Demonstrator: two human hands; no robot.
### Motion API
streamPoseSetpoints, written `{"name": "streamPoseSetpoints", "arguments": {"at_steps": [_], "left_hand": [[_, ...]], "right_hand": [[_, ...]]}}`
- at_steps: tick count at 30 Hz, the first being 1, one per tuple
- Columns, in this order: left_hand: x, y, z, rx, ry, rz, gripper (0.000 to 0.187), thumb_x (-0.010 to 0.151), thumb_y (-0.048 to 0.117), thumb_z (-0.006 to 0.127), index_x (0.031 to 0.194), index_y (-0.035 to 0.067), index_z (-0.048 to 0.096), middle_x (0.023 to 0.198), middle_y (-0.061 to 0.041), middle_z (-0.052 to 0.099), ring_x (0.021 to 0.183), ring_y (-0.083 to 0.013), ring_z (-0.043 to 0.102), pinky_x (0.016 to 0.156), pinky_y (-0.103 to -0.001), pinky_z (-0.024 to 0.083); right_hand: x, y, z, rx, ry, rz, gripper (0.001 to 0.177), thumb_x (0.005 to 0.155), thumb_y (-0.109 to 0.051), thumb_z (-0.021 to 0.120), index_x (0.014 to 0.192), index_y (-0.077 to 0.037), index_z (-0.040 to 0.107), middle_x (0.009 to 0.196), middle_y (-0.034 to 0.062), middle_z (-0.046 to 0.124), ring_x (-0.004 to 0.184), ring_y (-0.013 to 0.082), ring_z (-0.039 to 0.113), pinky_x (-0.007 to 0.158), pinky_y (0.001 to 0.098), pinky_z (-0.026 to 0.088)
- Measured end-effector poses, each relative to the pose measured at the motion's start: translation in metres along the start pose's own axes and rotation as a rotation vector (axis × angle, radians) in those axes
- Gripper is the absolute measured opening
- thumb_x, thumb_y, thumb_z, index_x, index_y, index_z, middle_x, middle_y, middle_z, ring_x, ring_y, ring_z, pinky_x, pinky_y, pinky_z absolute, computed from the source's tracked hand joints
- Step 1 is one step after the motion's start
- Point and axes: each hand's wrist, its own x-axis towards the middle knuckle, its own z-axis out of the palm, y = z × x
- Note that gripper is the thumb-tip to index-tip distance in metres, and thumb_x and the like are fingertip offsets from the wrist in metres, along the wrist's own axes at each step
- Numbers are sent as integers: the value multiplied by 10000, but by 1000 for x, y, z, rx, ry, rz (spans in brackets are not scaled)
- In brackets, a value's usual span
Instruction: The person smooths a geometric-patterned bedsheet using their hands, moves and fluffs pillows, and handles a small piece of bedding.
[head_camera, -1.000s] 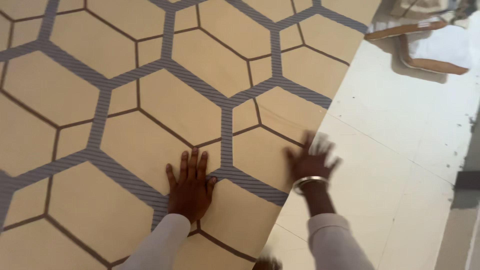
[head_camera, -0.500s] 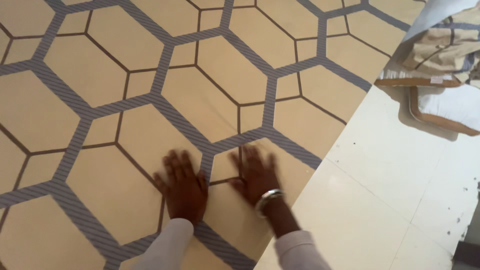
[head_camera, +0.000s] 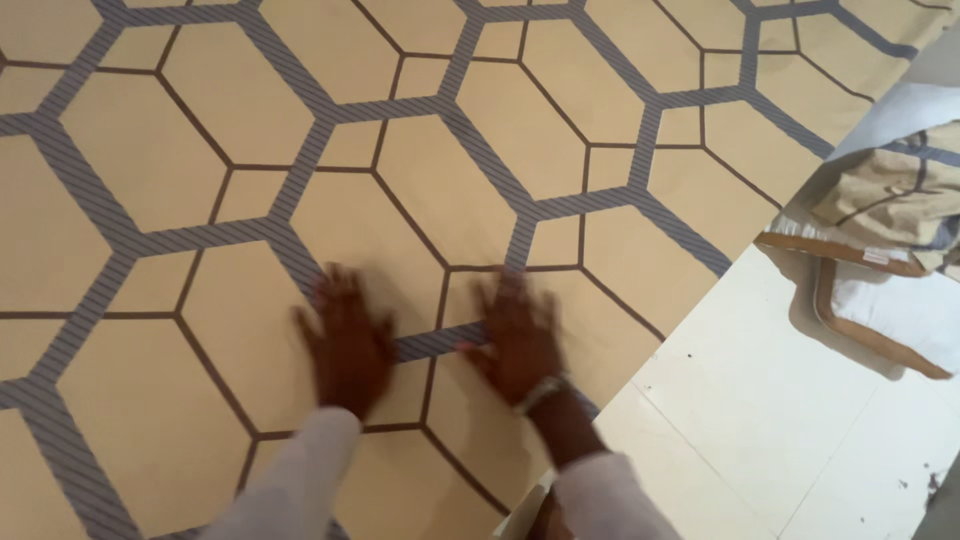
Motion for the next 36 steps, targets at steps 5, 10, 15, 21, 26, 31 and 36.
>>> {"name": "streamPoseSetpoints", "arguments": {"at_steps": [5, 10, 15, 21, 26, 31, 36], "left_hand": [[29, -8, 14, 45, -100, -169, 822, 1016, 559, 354, 1587, -13, 207, 1655, -248, 175, 1540, -401, 126, 1192, -621, 80], [52, 93, 44, 181, -137, 2, 776, 1011, 540, 345, 1579, 28, 216, 1658, -212, 188, 1530, -376, 144, 1189, -604, 103], [75, 198, 40, -233, -360, 381, 704, 974, 447, 500, 1549, 81, 325, 1649, -145, 263, 1546, -335, 207, 1245, -543, 129], [121, 268, 49, -460, -286, 298, 662, 976, 336, 549, 1541, 47, 361, 1636, -168, 328, 1537, -348, 253, 1232, -508, 187], [164, 237, 81, -50, 74, -132, 682, 1026, 415, 458, 1564, 11, 344, 1645, -252, 280, 1539, -412, 219, 1191, -668, 138], [192, 232, 102, 89, -15, -177, 758, 983, 468, 472, 1564, 13, 297, 1627, -262, 238, 1509, -432, 200, 1146, -682, 152], [220, 342, 122, -32, -229, -4, 769, 917, 375, 562, 1555, 52, 277, 1625, -201, 244, 1526, -363, 179, 1185, -641, 125]], "right_hand": [[59, 0, 8, 33, -123, -165, 816, 947, -657, 476, 1601, -208, 283, 1679, 150, 201, 1522, 389, 165, 1126, 723, 129], [70, 136, 0, -153, -106, 8, 847, 939, -711, 449, 1599, -205, 286, 1673, 108, 219, 1539, 373, 185, 1128, 696, 190], [25, 296, -51, -97, -121, 568, 859, 929, -684, 437, 1608, -202, 227, 1718, 94, 148, 1566, 358, 139, 1110, 742, 155], [55, 325, -65, -58, 77, 251, 862, 935, -646, 482, 1612, -169, 244, 1710, 131, 171, 1583, 385, 138, 1163, 722, 131], [122, 251, -69, 84, -223, -183, 866, 939, -641, 510, 1609, -156, 252, 1674, 156, 215, 1531, 393, 169, 1162, 695, 145], [159, 274, -76, 90, -153, -391, 808, 926, -659, 557, 1581, -238, 340, 1663, 139, 247, 1507, 391, 200, 1099, 719, 142], [188, 396, -96, -126, -412, 141, 923, 828, -727, 528, 1606, -292, 289, 1678, 44, 254, 1523, 286, 290, 1216, 570, 264]]}}
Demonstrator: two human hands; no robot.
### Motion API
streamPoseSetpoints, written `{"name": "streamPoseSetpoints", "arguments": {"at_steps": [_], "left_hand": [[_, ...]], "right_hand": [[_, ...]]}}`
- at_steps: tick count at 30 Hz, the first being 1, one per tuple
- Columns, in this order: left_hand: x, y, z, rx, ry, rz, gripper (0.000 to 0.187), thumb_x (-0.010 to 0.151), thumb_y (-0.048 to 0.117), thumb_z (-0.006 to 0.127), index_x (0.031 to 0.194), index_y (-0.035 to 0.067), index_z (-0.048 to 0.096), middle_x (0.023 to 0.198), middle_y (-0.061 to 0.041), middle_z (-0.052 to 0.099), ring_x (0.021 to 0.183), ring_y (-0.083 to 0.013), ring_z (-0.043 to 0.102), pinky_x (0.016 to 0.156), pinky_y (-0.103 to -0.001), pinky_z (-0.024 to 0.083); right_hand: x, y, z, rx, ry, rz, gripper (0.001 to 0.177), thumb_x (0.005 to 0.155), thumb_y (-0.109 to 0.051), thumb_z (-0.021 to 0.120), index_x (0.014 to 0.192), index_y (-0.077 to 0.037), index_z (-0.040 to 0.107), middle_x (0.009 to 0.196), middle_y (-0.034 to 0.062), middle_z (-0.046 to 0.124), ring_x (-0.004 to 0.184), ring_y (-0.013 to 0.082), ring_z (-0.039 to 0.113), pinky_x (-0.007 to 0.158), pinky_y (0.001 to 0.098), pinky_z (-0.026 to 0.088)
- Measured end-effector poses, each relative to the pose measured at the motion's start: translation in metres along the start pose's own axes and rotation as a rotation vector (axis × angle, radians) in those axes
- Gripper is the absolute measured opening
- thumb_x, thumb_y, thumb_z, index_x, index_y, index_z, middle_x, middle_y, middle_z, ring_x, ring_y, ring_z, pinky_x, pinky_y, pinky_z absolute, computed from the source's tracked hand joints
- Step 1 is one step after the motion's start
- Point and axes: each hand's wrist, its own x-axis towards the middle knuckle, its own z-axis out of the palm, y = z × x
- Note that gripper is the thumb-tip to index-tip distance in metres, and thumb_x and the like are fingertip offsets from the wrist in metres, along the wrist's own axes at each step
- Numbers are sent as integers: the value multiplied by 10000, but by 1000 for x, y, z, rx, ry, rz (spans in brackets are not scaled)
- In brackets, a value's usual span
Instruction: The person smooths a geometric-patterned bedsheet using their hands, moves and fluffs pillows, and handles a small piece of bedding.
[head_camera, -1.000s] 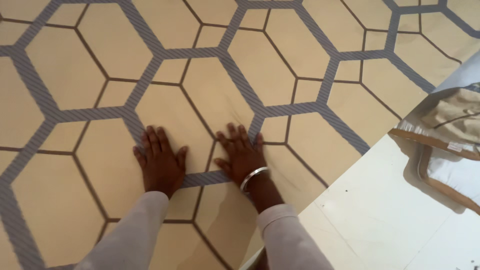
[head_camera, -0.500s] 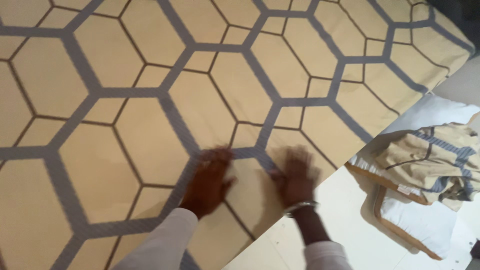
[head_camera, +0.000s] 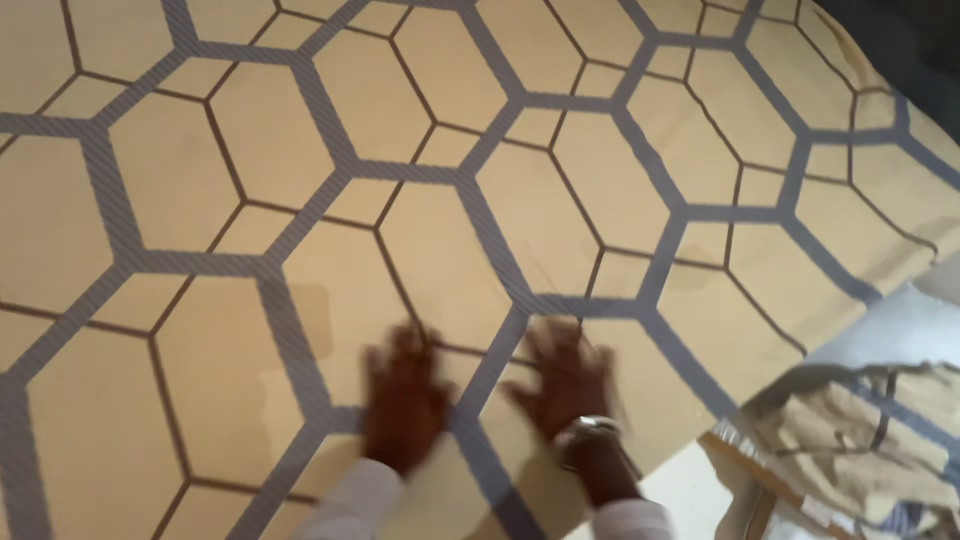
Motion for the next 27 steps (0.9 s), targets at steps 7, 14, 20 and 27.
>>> {"name": "streamPoseSetpoints", "arguments": {"at_steps": [7, 14, 20, 27], "left_hand": [[30, 139, -20, -630, -111, 637, 644, 947, 258, 701, 1484, -6, 464, 1552, -214, 478, 1503, -407, 352, 1252, -545, 169], [133, 29, 9, -72, 338, -136, 667, 1003, 368, 444, 1567, 27, 340, 1674, -219, 258, 1565, -379, 189, 1227, -627, 63], [169, 4, 6, 33, 306, -365, 783, 1008, 531, 378, 1583, 19, 237, 1643, -275, 196, 1530, -440, 132, 1172, -644, 81], [233, 157, 23, -9, 176, -173, 793, 959, 536, 484, 1548, 34, 311, 1642, -224, 232, 1522, -418, 180, 1184, -647, 95]], "right_hand": [[45, 178, 20, 43, 467, 523, 928, 952, -716, 413, 1597, -67, 257, 1649, 233, 164, 1472, 476, 169, 1057, 752, 190], [117, 44, -20, 178, 221, -423, 808, 951, -630, 515, 1591, -172, 327, 1667, 164, 224, 1536, 385, 153, 1170, 657, 114], [161, 7, -64, 23, 170, -570, 773, 974, -656, 430, 1599, -236, 250, 1688, 117, 163, 1542, 358, 137, 1155, 689, 105], [212, 186, -75, -52, 147, -192, 865, 910, -730, 441, 1607, -270, 216, 1688, 87, 143, 1542, 315, 133, 1152, 705, 128]]}}
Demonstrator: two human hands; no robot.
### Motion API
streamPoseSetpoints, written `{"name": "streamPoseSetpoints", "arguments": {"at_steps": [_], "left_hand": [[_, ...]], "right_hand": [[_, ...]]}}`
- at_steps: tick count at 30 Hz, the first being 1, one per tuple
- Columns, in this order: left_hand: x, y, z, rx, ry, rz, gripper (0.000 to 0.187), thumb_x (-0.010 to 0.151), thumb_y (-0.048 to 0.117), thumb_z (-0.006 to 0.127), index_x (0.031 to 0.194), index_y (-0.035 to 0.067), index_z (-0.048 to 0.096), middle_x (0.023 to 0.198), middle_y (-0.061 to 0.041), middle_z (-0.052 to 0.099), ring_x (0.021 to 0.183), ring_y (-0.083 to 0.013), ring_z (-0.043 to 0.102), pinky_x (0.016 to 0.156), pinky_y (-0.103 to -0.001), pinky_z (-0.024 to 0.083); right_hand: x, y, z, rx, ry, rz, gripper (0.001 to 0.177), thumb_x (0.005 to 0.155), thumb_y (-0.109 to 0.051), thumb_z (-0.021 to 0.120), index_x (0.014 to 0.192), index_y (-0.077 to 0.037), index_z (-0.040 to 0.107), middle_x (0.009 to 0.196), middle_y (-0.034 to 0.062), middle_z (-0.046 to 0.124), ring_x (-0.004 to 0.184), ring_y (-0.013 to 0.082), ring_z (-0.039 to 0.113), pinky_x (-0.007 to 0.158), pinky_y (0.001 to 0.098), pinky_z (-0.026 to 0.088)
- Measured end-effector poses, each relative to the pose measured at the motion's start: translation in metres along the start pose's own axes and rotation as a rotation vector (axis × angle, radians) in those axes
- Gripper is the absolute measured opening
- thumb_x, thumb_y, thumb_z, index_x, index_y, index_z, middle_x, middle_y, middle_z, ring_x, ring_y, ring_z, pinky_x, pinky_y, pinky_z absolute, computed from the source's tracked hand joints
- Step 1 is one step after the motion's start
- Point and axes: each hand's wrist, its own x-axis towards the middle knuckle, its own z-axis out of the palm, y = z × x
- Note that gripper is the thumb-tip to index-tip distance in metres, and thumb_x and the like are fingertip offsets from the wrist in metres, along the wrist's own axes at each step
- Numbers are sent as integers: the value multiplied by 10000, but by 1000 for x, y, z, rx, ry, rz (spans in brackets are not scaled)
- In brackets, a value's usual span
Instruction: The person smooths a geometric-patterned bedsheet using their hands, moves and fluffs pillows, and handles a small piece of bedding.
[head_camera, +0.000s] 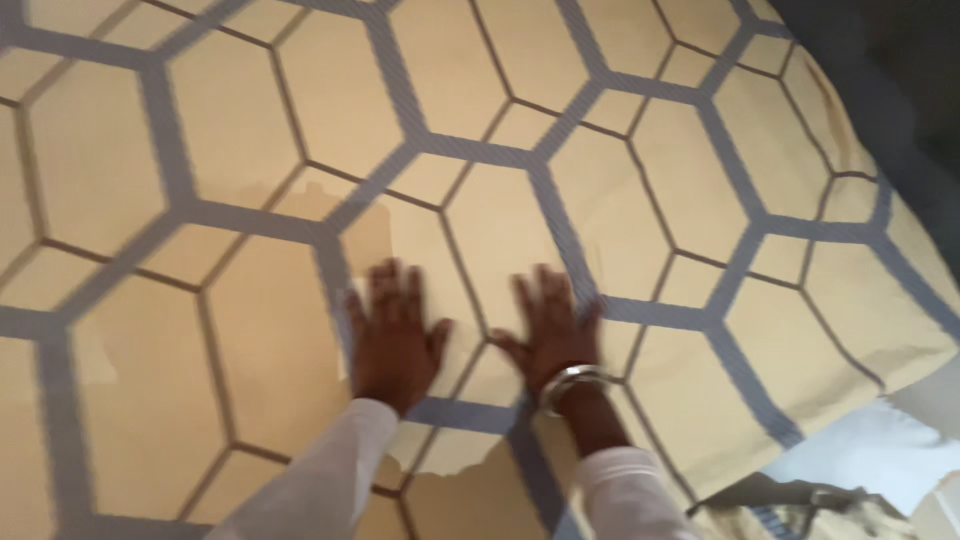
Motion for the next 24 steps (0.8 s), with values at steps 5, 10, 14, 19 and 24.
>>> {"name": "streamPoseSetpoints", "arguments": {"at_steps": [5, 10, 14, 19, 24], "left_hand": [[7, 166, 29, -296, -181, 502, 811, 892, 452, 603, 1520, -4, 369, 1615, -191, 308, 1513, -354, 238, 1193, -616, 135], [17, 253, 47, -646, -308, 631, 586, 995, 337, 608, 1510, 88, 479, 1599, -153, 422, 1520, -338, 320, 1249, -517, 200], [89, 229, 78, -538, -12, 265, 597, 994, 274, 607, 1515, 32, 447, 1602, -208, 399, 1518, -360, 309, 1249, -508, 230], [148, 133, 82, 201, 123, -71, 754, 1047, 527, 378, 1615, 42, 281, 1699, -214, 196, 1573, -409, 125, 1189, -695, 66], [145, 139, 68, 45, 7, -135, 797, 1017, 586, 358, 1616, 83, 206, 1664, -252, 111, 1533, -448, 63, 1139, -715, 40]], "right_hand": [[-44, 197, 14, -18, 102, 408, 840, 916, -697, 392, 1615, -273, 197, 1692, 89, 114, 1528, 343, 150, 1123, 716, 143], [-58, 324, 22, 91, 334, 1009, 938, 950, -699, 432, 1608, -56, 250, 1680, 260, 152, 1511, 509, 167, 1144, 709, 181], [15, 286, 3, 55, 467, 114, 914, 958, -528, 546, 1561, 111, 294, 1613, 378, 285, 1483, 557, 256, 1166, 661, 239], [96, 166, -36, 204, 247, -282, 815, 959, -675, 480, 1582, -166, 357, 1656, 184, 261, 1550, 399, 198, 1170, 673, 177], [136, 184, -40, 71, 76, -201, 805, 955, -681, 411, 1612, -260, 212, 1697, 94, 119, 1543, 340, 109, 1154, 711, 110]]}}
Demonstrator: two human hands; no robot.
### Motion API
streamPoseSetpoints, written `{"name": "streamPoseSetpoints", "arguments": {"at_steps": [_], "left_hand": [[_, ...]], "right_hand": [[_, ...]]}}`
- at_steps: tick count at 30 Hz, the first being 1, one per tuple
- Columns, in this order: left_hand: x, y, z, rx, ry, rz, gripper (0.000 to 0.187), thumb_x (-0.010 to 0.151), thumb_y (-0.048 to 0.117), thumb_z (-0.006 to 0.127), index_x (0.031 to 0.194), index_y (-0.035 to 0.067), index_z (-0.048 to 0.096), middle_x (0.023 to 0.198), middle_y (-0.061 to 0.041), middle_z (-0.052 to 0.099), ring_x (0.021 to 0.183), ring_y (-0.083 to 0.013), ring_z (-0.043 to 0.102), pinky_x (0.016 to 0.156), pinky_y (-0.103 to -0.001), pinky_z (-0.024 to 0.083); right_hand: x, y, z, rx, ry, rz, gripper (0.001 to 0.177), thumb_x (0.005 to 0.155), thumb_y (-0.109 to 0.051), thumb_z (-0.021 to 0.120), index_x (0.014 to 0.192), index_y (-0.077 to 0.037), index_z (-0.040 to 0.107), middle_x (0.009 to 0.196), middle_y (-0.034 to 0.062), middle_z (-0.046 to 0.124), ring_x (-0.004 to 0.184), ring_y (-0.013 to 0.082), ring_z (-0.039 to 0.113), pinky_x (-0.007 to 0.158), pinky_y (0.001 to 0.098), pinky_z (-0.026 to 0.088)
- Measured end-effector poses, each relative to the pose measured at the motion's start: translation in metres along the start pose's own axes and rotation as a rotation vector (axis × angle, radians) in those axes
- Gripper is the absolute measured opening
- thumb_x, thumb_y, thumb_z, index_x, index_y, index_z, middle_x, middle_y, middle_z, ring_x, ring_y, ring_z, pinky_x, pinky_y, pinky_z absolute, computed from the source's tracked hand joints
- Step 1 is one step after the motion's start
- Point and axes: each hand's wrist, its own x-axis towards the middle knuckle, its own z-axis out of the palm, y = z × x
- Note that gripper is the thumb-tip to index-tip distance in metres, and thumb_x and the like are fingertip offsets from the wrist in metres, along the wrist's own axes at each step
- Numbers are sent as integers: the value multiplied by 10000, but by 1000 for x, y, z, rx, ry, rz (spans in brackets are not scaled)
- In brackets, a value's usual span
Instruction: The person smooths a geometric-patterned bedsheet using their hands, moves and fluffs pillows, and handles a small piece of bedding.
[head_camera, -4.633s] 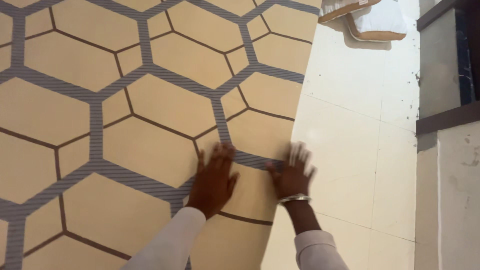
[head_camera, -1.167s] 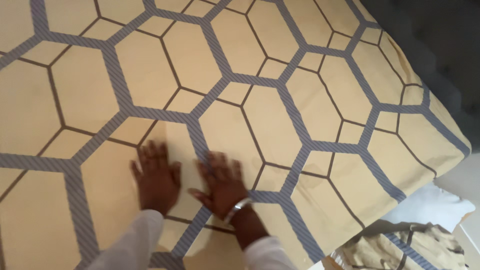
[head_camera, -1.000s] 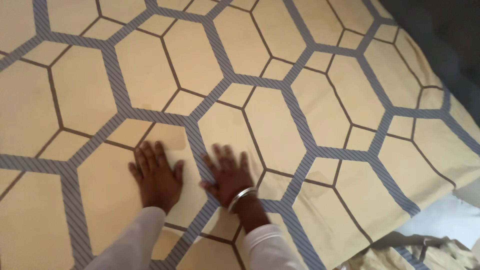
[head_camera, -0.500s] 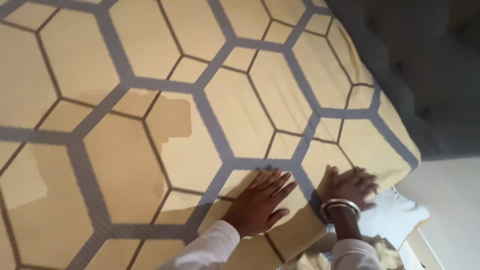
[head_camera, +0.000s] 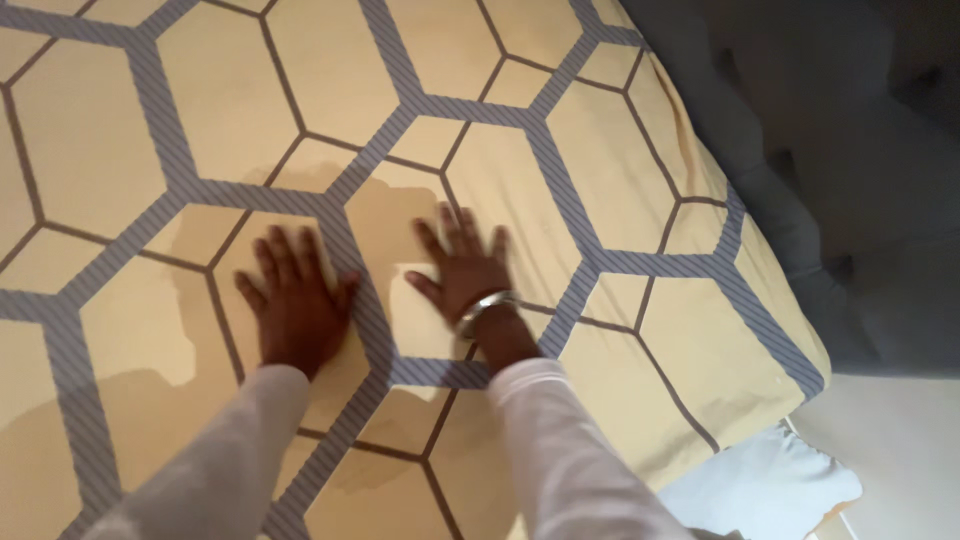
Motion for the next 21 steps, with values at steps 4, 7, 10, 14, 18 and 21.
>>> {"name": "streamPoseSetpoints", "arguments": {"at_steps": [4, 7, 10, 14, 18, 21], "left_hand": [[-5, 60, 0, 37, -68, 208, 730, 999, 562, 387, 1613, 197, 235, 1677, -192, 130, 1541, -394, 83, 1154, -703, 52], [-10, 106, 2, 50, -125, 474, 738, 986, 541, 430, 1593, 164, 248, 1663, -187, 163, 1539, -381, 114, 1166, -678, 91], [-11, 147, 3, -19, -304, 820, 686, 994, 488, 443, 1581, 176, 273, 1672, -116, 212, 1547, -325, 171, 1219, -617, 133], [-18, 199, 11, -109, -257, 903, 649, 1006, 419, 461, 1578, 171, 281, 1663, -96, 233, 1542, -294, 197, 1193, -615, 131], [-24, 214, 21, -22, -135, 774, 694, 987, 472, 426, 1582, 151, 268, 1658, -140, 217, 1523, -322, 189, 1182, -625, 108], [-25, 214, 28, -19, -115, 762, 675, 986, 469, 386, 1580, 170, 276, 1667, -125, 222, 1535, -311, 182, 1198, -619, 83]], "right_hand": [[-30, 100, -8, -35, -98, 308, 824, 966, -682, 408, 1629, -258, 165, 1725, 58, 95, 1581, 298, 91, 1154, 738, 111], [-88, 193, -24, -98, 22, 496, 886, 963, -700, 423, 1640, -195, 157, 1716, 95, 94, 1573, 285, 112, 1169, 712, 134], [-149, 235, -33, -16, -125, 648, 841, 932, -689, 393, 1616, -285, 119, 1712, 38, 16, 1557, 298, 19, 1165, 708, 67], [-190, 236, -24, 9, 217, 760, 904, 945, -709, 435, 1614, -141, 215, 1695, 206, 124, 1537, 440, 84, 1152, 711, 114], [-185, 212, 4, 42, 178, 451, 874, 953, -705, 448, 1605, -152, 267, 1681, 190, 204, 1549, 419, 153, 1153, 704, 139], [-205, 220, 14, -178, 194, 426, 808, 958, -695, 438, 1604, -235, 288, 1690, 101, 212, 1552, 320, 168, 1127, 738, 151]]}}
